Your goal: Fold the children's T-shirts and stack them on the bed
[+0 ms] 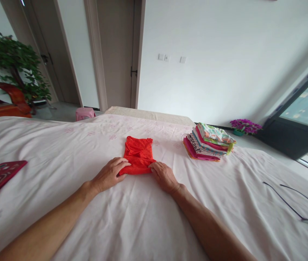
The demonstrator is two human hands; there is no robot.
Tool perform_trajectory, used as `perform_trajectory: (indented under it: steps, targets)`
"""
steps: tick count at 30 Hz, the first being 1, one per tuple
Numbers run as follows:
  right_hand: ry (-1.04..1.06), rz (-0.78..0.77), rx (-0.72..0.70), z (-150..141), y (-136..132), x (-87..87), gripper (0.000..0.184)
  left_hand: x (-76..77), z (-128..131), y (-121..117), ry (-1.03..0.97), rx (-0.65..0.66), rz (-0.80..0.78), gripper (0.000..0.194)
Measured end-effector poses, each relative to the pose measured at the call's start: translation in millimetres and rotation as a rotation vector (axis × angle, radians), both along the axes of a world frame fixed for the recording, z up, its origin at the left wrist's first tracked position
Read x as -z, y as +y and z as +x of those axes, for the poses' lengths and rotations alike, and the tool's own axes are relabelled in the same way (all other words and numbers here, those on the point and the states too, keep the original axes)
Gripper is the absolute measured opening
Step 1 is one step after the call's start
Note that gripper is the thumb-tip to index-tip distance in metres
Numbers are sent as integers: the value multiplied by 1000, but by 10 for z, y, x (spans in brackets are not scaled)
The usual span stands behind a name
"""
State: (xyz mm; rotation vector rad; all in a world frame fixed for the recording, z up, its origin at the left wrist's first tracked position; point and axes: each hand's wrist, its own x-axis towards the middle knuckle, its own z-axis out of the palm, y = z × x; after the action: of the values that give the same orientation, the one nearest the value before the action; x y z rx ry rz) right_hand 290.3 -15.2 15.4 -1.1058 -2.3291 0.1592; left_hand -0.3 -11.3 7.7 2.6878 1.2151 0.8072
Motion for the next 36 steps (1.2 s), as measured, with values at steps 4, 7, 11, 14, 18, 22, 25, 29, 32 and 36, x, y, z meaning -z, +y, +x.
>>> perform_trajectory:
  steps: [4,7,11,14,18,22,25,29,32,36]
  targets:
    - [93,-37,23,8,10,8,19,58,-15,48,-19,-7,44,54]
    - [102,-43,-14,16,1,-11,19,104,-24,121,-72,-5,27,51]
    - [59,-33,-114,13,-26,-67,15,122,-30,194,-172,-11,-40,37]
    - [24,18,-113,-7,-39,-77,44,107,-46,197,-246,-79,-93,29]
    - [39,76,-16,-26,-15,-23,60,74,-55,145,-285,-121,-152,24]
    - [69,61,8,-2,42,18,62,37,-23,85,-330,-106,-199,28]
    - [137,28,-43,24,65,-4,47,-1,6,51,-381,-120,-229,31]
    - [321,-54,-113,29,17,-64,24,-29,58,-15,-493,-179,-254,32]
    - [412,-156,-102,15,-46,-72,21,-23,126,-86,-572,-273,-288,35]
    - [477,-274,-26,-15,-62,-23,23,-46,212,-163,-605,-383,-366,37]
